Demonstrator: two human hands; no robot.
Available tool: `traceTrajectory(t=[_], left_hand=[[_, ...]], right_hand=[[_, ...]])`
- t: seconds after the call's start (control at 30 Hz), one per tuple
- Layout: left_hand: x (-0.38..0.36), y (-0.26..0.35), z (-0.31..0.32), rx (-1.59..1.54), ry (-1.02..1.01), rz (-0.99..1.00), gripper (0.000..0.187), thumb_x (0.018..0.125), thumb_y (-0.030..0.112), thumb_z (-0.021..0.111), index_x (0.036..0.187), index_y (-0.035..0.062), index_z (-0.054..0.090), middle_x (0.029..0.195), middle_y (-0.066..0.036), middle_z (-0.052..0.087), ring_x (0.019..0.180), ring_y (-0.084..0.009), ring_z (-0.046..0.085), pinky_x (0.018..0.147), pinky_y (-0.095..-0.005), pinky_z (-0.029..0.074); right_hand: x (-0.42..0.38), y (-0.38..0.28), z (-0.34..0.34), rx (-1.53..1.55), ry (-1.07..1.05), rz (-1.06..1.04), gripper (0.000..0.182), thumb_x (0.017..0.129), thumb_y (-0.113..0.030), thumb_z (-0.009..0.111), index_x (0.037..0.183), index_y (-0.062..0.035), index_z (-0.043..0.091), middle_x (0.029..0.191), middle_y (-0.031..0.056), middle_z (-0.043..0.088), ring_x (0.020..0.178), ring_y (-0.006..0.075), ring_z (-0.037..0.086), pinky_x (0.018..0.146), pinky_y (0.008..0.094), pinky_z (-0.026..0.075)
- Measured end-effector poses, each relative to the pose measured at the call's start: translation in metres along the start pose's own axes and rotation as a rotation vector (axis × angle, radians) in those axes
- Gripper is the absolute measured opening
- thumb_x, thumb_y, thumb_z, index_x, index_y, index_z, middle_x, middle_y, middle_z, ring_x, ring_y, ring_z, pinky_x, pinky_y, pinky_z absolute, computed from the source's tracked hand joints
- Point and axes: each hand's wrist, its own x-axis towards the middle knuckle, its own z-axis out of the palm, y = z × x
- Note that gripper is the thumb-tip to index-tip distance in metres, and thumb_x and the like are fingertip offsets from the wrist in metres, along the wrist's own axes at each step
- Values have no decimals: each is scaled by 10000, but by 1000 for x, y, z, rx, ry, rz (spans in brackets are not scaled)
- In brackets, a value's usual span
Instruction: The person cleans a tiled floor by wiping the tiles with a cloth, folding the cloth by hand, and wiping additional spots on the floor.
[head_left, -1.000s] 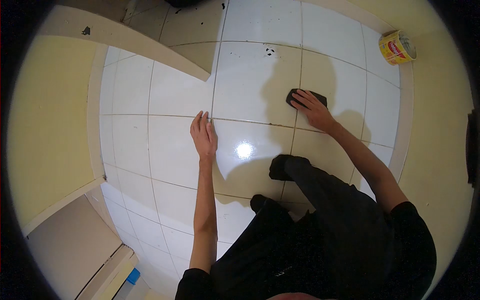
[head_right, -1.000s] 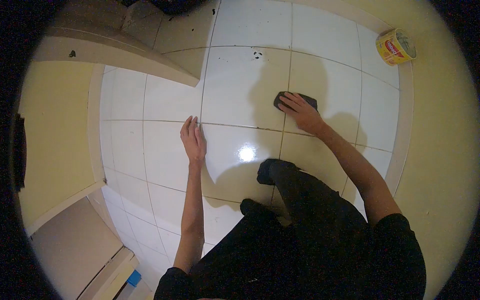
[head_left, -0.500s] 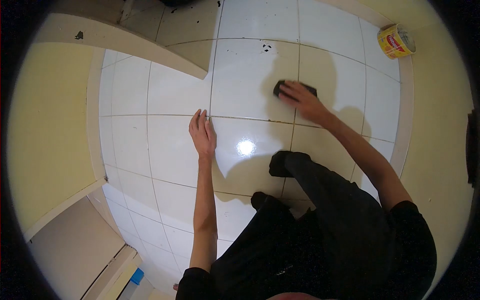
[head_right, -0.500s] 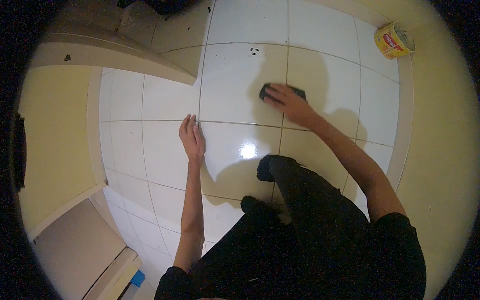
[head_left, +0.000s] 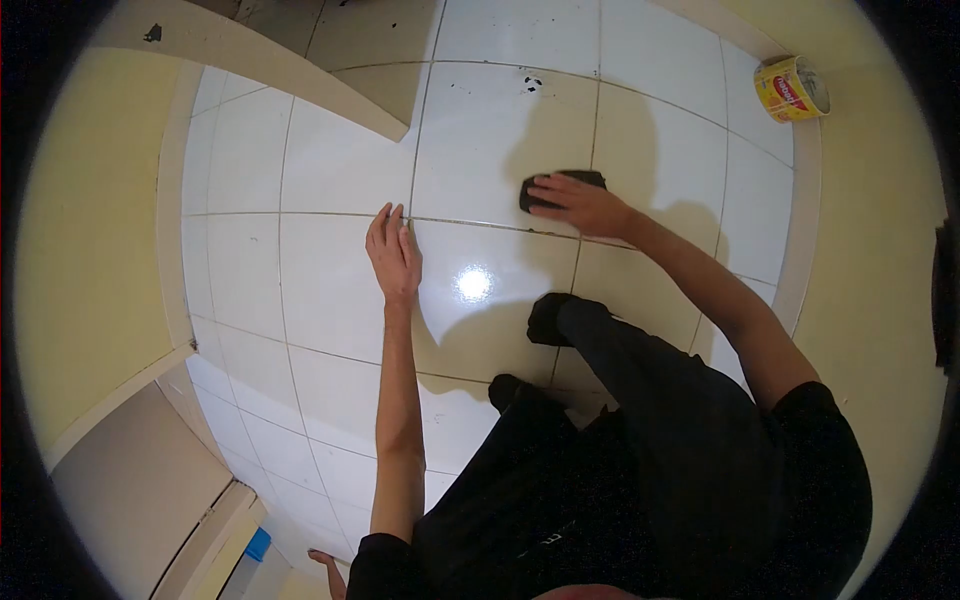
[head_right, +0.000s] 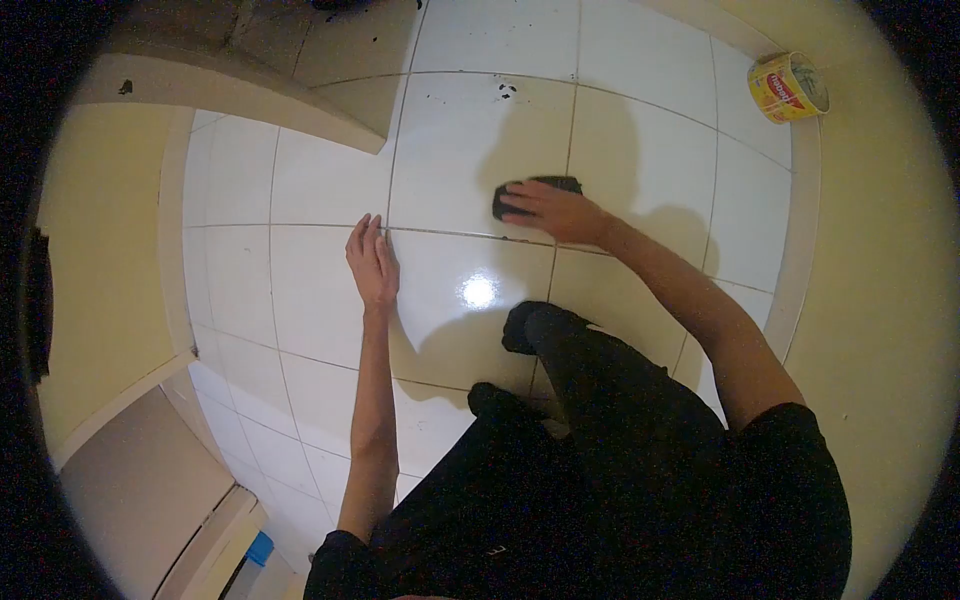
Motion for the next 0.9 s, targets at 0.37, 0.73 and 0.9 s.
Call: traceTrajectory(t=[0.37, 0.73, 0.9], left_hand=[[-1, 3, -2, -17, -21, -6, 430, 1103, 242, 411, 1426, 35, 604, 1527, -190, 501, 1407, -375, 431, 1197, -485, 327], [-3, 4, -1, 5, -22, 3, 409, 1111, 216, 421, 1434, 33, 590, 1536, -154, 502, 1404, -357, 427, 1185, -481, 332], [-1, 2, 0, 9, -37, 3, 432, 1127, 251, 384, 1456, 51, 579, 1547, -165, 491, 1441, -352, 399, 1212, -482, 314]], right_hand=[[42, 56, -32, 52, 360, 377, 764, 799, 132, 586, 1523, -97, 506, 1593, 151, 439, 1525, 355, 348, 1309, 496, 242], [-253, -31, -56, -67, 789, 1173, 606, 921, 128, 435, 1484, -58, 562, 1531, 212, 531, 1470, 370, 456, 1246, 433, 336], [-371, -125, -35, -210, 801, 1440, 601, 914, 132, 435, 1493, 4, 531, 1494, 242, 557, 1417, 383, 512, 1211, 435, 372]])
